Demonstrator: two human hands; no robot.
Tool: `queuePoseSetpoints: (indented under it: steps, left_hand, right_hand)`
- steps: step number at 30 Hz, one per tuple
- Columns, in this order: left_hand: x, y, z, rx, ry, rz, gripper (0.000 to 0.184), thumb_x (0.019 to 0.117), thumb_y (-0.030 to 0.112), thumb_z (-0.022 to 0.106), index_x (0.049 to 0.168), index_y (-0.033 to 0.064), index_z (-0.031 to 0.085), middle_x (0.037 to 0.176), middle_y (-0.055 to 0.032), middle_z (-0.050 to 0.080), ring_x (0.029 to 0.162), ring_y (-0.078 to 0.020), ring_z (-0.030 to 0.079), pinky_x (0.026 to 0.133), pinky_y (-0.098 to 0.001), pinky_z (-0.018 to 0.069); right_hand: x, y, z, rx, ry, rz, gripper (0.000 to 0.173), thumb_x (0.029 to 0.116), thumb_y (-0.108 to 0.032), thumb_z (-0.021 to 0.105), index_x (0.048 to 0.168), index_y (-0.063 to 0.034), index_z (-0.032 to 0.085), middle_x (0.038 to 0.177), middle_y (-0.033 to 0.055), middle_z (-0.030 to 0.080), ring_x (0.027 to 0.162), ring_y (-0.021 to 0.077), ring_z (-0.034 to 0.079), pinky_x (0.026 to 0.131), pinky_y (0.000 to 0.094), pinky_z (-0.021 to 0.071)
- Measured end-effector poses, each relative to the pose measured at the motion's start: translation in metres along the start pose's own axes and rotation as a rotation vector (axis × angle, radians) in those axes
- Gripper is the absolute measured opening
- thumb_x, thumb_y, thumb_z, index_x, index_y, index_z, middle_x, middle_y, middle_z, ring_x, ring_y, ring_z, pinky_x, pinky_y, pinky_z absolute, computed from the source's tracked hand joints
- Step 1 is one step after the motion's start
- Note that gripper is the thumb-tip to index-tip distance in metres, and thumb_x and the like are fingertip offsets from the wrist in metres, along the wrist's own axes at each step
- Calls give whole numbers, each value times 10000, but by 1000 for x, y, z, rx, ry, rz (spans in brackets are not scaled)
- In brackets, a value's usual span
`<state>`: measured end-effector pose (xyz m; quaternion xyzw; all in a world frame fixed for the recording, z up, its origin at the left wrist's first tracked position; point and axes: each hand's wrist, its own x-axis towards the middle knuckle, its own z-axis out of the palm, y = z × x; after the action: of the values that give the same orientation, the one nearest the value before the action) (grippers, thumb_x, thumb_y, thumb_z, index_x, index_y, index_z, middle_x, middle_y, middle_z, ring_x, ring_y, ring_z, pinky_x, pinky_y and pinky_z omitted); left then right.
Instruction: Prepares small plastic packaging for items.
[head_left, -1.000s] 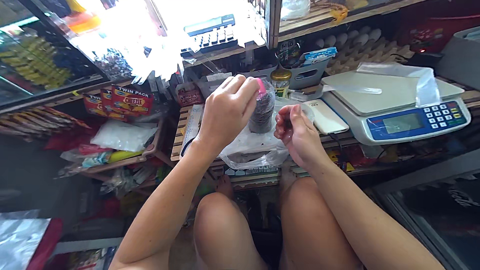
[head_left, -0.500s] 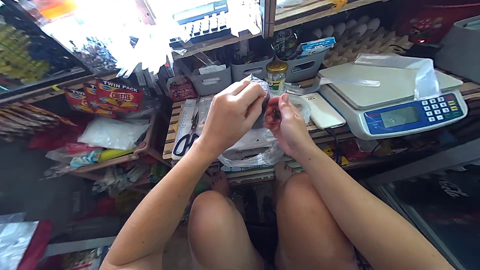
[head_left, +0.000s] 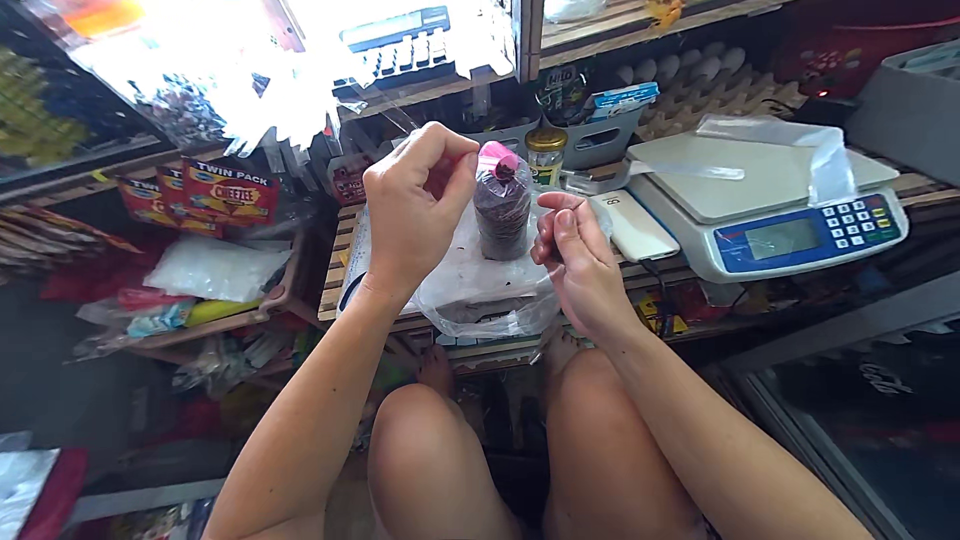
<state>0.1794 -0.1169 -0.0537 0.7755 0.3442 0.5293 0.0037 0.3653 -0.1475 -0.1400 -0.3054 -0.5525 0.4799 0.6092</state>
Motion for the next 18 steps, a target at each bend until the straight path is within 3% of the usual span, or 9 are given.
queuePoseSetpoints:
  steps: [7,14,18]
  left_hand:
    - [0,1,-3,-35,9,-55,110,986,61,629,1044,-1,699,864,-12,695,742,-7,636,673,-171,539]
    - [10,13,-14,-206,75,-330,60,1003,87,603,1018,62,655,793,44,699,678,-52,690,609,-219,598]
    - [5,28,-18,-219,60,-268,80,1010,83,598,1042,52,664,822,45,707,702,-47,692,626,-205,595]
  right_hand:
    - [-5,-3,3,-7,-72,-6,391,1126,-318,238,1276,-150,558,859,-45,481,727,38,490,665,182,433]
    - [-7,-3,3,-46,-55,-36,406,1129,-341,237,1185,-137,584,864,-36,515,733,46,516,673,192,456]
    - [-7,-2,0,-137,-57,-138,393,1131,-333,255,1171,-115,579,892,-27,547,750,45,533,672,193,466]
